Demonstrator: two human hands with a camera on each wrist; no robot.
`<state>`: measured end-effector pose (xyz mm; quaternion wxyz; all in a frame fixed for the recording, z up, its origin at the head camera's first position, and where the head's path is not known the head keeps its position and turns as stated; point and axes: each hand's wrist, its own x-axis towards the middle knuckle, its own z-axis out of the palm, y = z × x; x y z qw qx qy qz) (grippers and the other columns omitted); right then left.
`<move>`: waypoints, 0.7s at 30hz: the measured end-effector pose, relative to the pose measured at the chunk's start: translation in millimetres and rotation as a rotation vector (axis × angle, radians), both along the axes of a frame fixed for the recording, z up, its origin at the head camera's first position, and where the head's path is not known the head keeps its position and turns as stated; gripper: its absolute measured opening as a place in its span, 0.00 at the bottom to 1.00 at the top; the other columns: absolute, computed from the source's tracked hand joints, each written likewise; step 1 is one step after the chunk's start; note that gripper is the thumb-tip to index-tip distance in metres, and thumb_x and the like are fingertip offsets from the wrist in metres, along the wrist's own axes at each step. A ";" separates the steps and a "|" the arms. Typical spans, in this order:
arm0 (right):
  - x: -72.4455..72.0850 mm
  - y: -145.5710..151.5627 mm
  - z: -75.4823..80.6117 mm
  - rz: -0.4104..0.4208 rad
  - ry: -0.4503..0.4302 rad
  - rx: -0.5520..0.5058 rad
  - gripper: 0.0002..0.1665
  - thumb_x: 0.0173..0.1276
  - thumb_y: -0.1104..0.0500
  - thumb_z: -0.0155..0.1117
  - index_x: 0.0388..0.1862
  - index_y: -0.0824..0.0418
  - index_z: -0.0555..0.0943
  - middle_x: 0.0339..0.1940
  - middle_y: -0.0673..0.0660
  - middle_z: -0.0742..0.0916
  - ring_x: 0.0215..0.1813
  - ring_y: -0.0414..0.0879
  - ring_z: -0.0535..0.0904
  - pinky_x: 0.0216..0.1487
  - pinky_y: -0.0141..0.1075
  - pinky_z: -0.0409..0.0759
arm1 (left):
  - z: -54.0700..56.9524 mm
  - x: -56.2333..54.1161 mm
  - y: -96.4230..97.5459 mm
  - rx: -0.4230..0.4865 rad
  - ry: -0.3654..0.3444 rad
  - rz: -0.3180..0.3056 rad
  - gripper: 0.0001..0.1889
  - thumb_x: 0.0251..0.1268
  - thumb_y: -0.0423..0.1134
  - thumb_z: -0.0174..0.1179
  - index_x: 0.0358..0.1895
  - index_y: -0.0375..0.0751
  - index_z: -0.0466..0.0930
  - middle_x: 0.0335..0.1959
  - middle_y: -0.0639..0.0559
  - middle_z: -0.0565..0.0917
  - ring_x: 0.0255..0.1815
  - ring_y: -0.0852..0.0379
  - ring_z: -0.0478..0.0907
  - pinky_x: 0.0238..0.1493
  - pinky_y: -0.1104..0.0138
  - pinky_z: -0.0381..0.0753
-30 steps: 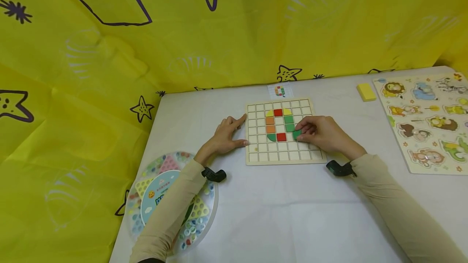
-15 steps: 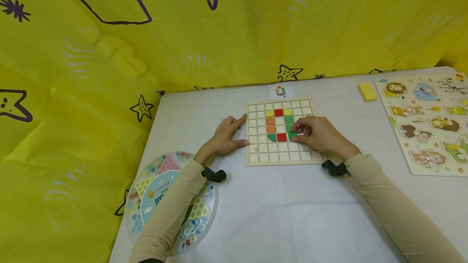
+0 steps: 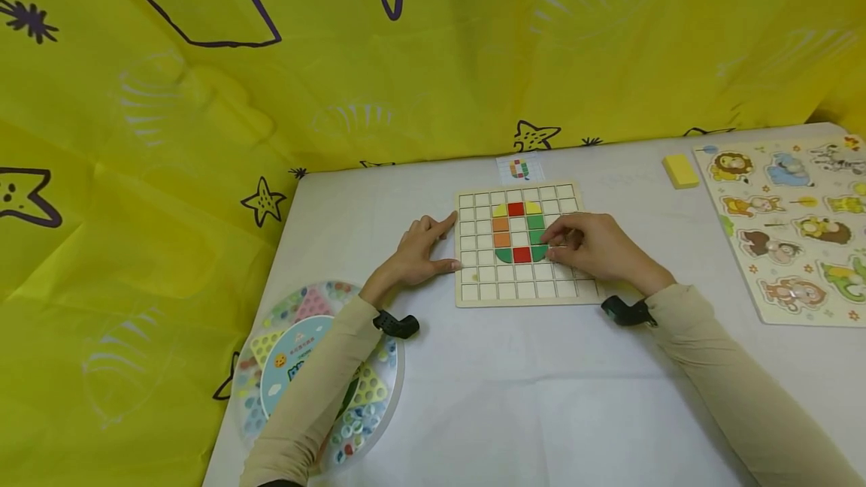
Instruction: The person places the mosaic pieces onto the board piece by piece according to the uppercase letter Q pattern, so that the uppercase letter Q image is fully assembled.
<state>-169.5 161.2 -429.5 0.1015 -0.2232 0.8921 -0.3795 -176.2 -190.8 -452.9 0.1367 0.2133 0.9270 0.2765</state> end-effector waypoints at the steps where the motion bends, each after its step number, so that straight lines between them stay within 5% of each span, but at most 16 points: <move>1: -0.3 4.4 0.6 -0.015 0.001 0.002 0.11 0.68 0.62 0.78 0.47 0.62 0.89 0.38 0.54 0.88 0.38 0.47 0.78 0.39 0.31 0.75 | 0.0 0.1 0.3 0.000 -0.001 0.000 0.50 0.69 0.50 0.73 0.87 0.47 0.53 0.49 0.48 0.69 0.47 0.52 0.60 0.51 0.63 0.55; 9: 1.1 50.5 7.9 -0.114 0.071 0.070 0.09 0.67 0.61 0.77 0.45 0.60 0.90 0.35 0.53 0.88 0.36 0.44 0.79 0.36 0.32 0.74 | 0.3 0.3 1.2 0.000 -0.007 0.009 0.50 0.69 0.50 0.73 0.87 0.48 0.53 0.49 0.48 0.69 0.47 0.51 0.60 0.52 0.62 0.55; 21: 18.8 94.4 -0.5 -0.109 0.100 0.185 0.14 0.61 0.56 0.83 0.44 0.57 0.90 0.33 0.47 0.88 0.34 0.31 0.76 0.39 0.31 0.73 | 1.0 0.9 1.8 -0.003 -0.009 0.009 0.49 0.69 0.50 0.72 0.87 0.48 0.53 0.50 0.48 0.70 0.48 0.51 0.60 0.52 0.62 0.55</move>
